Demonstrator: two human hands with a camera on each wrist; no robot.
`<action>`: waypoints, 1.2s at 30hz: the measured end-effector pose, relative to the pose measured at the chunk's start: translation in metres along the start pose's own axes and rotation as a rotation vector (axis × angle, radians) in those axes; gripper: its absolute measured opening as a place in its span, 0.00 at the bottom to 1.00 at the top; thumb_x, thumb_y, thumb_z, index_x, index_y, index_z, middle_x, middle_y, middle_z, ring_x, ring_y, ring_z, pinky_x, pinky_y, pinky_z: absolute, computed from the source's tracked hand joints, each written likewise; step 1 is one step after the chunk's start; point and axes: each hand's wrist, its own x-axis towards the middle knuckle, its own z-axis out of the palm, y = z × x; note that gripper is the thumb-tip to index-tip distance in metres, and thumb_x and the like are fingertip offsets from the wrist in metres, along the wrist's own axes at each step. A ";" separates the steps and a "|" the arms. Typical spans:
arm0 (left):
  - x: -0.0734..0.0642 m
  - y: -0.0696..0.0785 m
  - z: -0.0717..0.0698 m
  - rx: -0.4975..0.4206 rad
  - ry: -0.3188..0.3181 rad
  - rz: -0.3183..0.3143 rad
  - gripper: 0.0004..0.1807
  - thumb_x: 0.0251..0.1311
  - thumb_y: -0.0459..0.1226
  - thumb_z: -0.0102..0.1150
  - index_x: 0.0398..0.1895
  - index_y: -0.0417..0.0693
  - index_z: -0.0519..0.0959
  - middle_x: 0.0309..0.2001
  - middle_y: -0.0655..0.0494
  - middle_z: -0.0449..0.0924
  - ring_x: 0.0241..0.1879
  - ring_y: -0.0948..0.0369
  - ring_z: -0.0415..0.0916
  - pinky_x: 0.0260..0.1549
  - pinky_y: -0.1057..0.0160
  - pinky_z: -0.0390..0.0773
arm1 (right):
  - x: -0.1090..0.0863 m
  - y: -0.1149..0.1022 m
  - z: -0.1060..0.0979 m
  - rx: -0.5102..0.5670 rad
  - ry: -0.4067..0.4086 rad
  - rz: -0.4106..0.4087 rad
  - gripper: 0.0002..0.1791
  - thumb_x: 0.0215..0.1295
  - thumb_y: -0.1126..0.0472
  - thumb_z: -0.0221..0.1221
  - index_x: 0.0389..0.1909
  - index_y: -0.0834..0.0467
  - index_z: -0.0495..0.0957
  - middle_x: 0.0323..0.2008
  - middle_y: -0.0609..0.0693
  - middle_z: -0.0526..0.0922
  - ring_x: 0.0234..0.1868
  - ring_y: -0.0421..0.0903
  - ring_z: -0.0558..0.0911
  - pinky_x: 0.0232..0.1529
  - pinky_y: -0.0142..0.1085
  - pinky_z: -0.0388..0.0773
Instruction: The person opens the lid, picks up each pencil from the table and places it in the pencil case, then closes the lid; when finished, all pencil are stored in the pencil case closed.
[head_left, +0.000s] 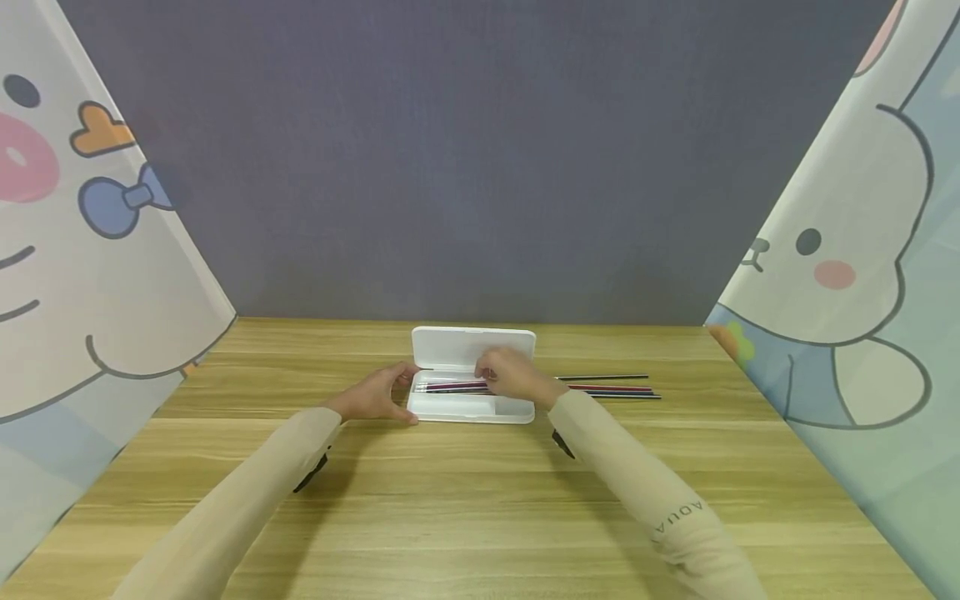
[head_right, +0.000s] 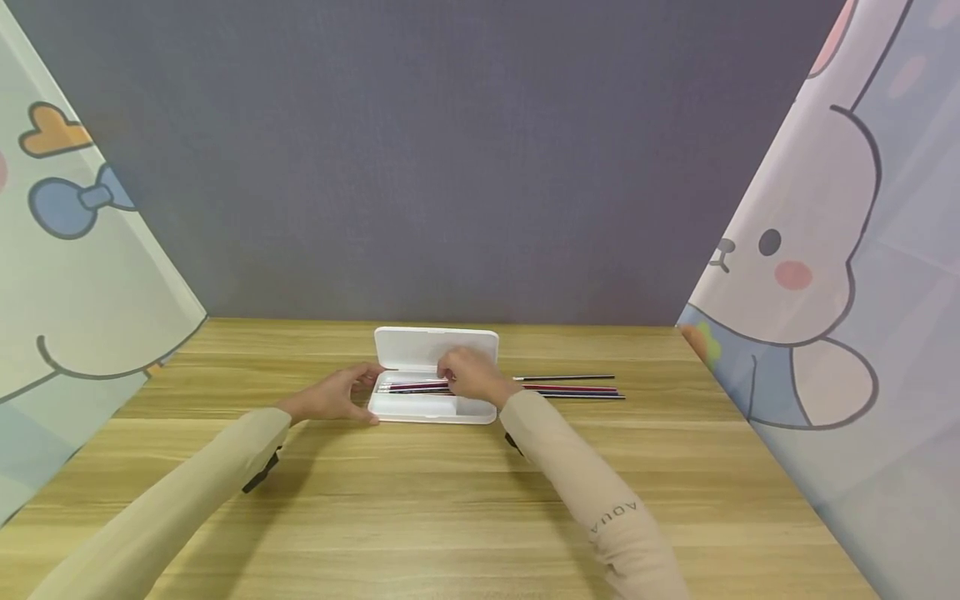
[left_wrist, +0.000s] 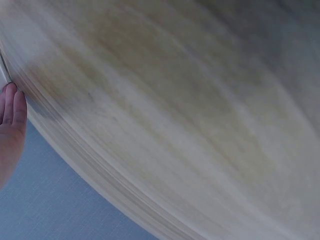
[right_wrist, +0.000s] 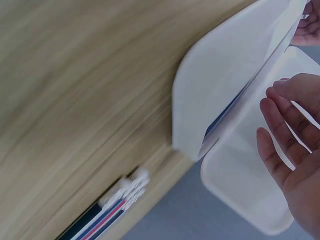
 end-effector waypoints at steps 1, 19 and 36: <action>0.000 0.000 0.000 0.001 0.001 -0.001 0.44 0.34 0.43 0.75 0.57 0.38 0.65 0.52 0.44 0.73 0.52 0.48 0.70 0.54 0.49 0.71 | -0.003 0.001 -0.002 0.004 -0.001 0.005 0.09 0.45 0.73 0.58 0.29 0.61 0.82 0.26 0.48 0.81 0.29 0.42 0.75 0.34 0.31 0.74; 0.000 0.000 0.001 -0.003 -0.006 0.004 0.45 0.36 0.45 0.75 0.59 0.38 0.64 0.53 0.44 0.72 0.53 0.48 0.69 0.54 0.48 0.70 | -0.066 0.034 -0.024 0.034 -0.002 0.163 0.05 0.51 0.70 0.60 0.30 0.60 0.80 0.28 0.49 0.81 0.30 0.41 0.77 0.34 0.33 0.76; -0.002 0.001 -0.001 0.001 -0.011 -0.005 0.46 0.36 0.45 0.74 0.59 0.39 0.63 0.54 0.43 0.72 0.54 0.48 0.69 0.55 0.49 0.70 | -0.118 0.067 -0.026 0.045 -0.059 0.318 0.09 0.51 0.71 0.61 0.34 0.60 0.81 0.34 0.51 0.82 0.34 0.45 0.80 0.35 0.38 0.79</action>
